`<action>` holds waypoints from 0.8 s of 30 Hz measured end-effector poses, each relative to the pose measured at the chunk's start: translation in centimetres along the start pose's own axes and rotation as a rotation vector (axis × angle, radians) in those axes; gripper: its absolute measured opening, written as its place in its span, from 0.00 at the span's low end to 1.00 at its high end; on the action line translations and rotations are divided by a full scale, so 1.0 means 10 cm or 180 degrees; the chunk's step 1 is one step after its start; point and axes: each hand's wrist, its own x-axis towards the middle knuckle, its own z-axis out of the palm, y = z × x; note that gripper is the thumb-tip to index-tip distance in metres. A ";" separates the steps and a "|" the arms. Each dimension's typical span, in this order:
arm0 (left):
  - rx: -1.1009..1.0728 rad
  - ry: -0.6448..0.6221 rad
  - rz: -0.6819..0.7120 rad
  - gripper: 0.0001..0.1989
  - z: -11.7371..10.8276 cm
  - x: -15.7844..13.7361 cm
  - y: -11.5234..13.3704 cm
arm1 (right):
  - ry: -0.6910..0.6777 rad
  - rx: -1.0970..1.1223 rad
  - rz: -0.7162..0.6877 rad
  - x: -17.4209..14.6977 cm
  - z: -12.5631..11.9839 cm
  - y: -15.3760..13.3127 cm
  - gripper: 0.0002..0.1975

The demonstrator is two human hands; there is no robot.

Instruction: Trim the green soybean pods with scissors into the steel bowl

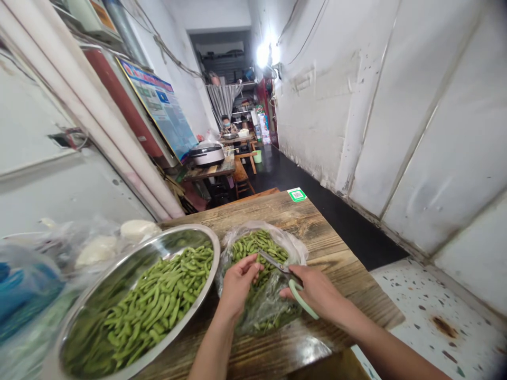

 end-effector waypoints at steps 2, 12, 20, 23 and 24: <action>-0.0028 0.0020 0.0013 0.25 -0.01 0.00 -0.01 | 0.0041 -0.0105 0.0029 0.01 0.00 -0.01 0.16; -0.0052 0.0015 0.0088 0.27 -0.04 0.01 -0.06 | 0.0065 -0.0135 -0.0110 0.02 0.00 -0.01 0.17; 0.0046 -0.0104 -0.0025 0.21 -0.01 0.00 -0.07 | 0.0018 -0.0474 -0.0064 0.05 0.10 0.06 0.17; 0.0134 -0.0217 0.0001 0.16 0.01 -0.01 -0.07 | -0.0005 -0.0567 -0.0071 0.06 0.15 0.10 0.16; 0.0159 -0.0226 0.0021 0.15 0.02 -0.02 -0.06 | -0.0012 -0.0556 -0.0064 0.06 0.15 0.11 0.15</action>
